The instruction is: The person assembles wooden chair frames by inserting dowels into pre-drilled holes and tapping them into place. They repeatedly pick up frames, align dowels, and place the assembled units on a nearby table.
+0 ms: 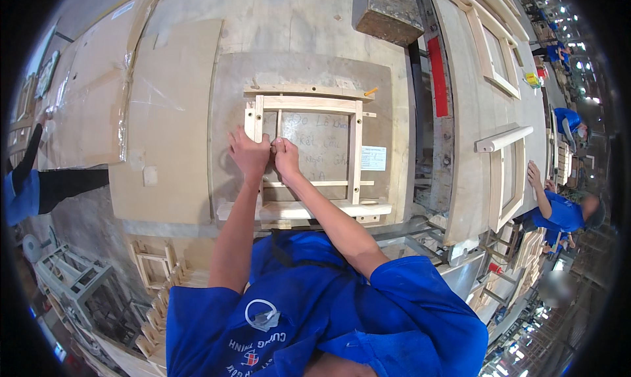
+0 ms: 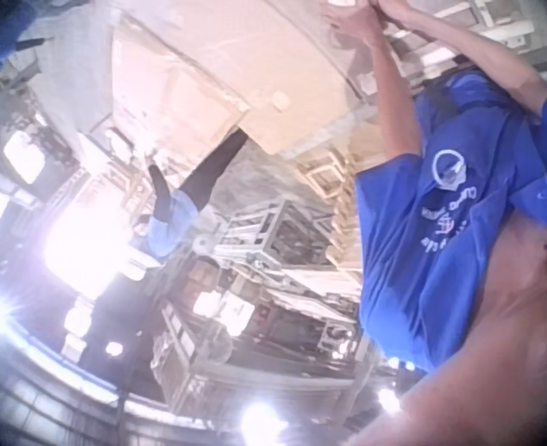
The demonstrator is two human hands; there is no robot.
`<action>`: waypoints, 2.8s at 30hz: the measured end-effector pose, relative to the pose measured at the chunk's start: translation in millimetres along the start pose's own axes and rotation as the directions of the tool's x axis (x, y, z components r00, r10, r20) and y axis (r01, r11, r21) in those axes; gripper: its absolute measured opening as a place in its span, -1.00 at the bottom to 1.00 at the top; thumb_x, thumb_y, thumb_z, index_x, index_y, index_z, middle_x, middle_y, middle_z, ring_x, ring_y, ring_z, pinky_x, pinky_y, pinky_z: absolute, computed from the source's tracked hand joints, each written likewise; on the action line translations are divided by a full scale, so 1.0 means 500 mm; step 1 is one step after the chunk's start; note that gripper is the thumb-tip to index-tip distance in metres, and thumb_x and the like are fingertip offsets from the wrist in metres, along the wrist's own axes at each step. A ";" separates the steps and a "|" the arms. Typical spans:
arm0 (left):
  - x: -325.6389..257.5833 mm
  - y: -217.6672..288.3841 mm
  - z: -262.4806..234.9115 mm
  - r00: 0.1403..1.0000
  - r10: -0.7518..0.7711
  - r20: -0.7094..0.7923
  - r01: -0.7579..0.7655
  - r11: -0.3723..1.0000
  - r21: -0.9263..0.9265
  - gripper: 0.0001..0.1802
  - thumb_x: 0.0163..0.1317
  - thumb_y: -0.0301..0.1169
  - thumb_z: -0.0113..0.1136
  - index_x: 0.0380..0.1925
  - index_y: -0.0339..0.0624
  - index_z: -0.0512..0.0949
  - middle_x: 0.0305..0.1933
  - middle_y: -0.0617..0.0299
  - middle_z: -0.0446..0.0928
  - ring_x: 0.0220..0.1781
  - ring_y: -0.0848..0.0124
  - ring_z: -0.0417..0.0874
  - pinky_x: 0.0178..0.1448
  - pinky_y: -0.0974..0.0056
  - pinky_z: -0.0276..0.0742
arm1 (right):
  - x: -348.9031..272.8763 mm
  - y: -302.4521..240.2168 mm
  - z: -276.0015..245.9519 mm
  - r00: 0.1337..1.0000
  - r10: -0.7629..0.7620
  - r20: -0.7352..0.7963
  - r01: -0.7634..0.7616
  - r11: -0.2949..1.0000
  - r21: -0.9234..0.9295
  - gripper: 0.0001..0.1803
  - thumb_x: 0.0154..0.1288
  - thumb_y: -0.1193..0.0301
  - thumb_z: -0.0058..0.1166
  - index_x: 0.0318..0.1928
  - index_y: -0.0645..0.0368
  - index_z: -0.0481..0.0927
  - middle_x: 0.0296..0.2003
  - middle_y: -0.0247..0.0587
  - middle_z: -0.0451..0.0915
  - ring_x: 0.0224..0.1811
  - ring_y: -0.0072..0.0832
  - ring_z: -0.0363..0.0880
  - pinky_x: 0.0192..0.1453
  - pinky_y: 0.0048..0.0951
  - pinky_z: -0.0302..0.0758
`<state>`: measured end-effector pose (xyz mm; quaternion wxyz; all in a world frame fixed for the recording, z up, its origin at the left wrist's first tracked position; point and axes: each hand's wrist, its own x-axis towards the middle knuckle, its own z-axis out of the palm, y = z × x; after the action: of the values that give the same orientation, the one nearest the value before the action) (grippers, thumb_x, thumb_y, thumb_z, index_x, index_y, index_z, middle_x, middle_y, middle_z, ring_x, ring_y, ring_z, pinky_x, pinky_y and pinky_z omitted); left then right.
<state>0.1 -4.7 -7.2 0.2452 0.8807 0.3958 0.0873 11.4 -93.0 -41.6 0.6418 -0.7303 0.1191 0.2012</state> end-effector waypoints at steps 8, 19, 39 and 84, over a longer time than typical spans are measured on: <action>-0.003 -0.009 0.012 0.998 0.061 -0.005 -0.061 0.998 0.006 -0.21 -0.02 -0.12 0.28 0.22 -0.32 0.38 0.31 -0.02 0.41 0.44 -0.06 0.25 0.43 -0.09 0.16 | -0.010 0.019 0.023 0.964 -0.227 -0.139 0.192 0.954 -0.230 -0.68 0.48 0.30 -0.18 -0.28 0.30 0.52 -0.41 0.16 0.57 -0.29 0.03 0.53 -0.18 -0.13 0.44; -0.007 -0.025 0.032 0.991 0.113 -0.073 -0.116 0.993 -0.033 -0.22 0.01 -0.07 0.26 0.19 -0.33 0.40 0.32 -0.04 0.39 0.43 -0.11 0.24 0.43 -0.14 0.12 | -0.128 -0.018 -0.052 0.990 -0.137 0.022 0.137 0.951 -0.277 -0.70 0.48 0.31 -0.15 -0.20 0.27 0.57 -0.53 0.06 0.54 -0.45 -0.08 0.54 -0.31 -0.11 0.41; -0.009 -0.003 0.001 0.999 0.031 -0.019 -0.032 0.999 -0.035 -0.21 -0.01 -0.14 0.27 0.20 -0.38 0.37 0.34 -0.08 0.37 0.46 -0.11 0.20 0.45 -0.11 0.10 | -0.063 -0.129 -0.335 0.952 -0.187 -0.242 -0.010 0.773 -0.634 -0.77 0.38 0.37 -0.02 -0.21 0.32 0.57 -0.49 0.19 0.60 -0.34 0.10 0.62 -0.20 -0.06 0.49; -0.019 -0.010 -0.010 0.998 -0.013 0.054 0.013 1.000 0.008 -0.17 -0.01 -0.16 0.32 0.26 -0.30 0.29 0.28 0.00 0.38 0.44 0.00 0.23 0.42 -0.05 0.14 | -0.101 -0.159 -0.281 0.894 -0.404 -0.194 0.287 0.848 -0.445 -0.75 0.35 0.34 0.09 -0.20 0.33 0.60 -0.53 -0.01 0.61 -0.48 -0.26 0.60 -0.28 -0.32 0.52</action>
<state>-11.3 -7.0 -5.3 0.2529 0.8811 0.3950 0.0606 20.5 -224.0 65.1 0.4789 -0.8774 0.0297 -0.0037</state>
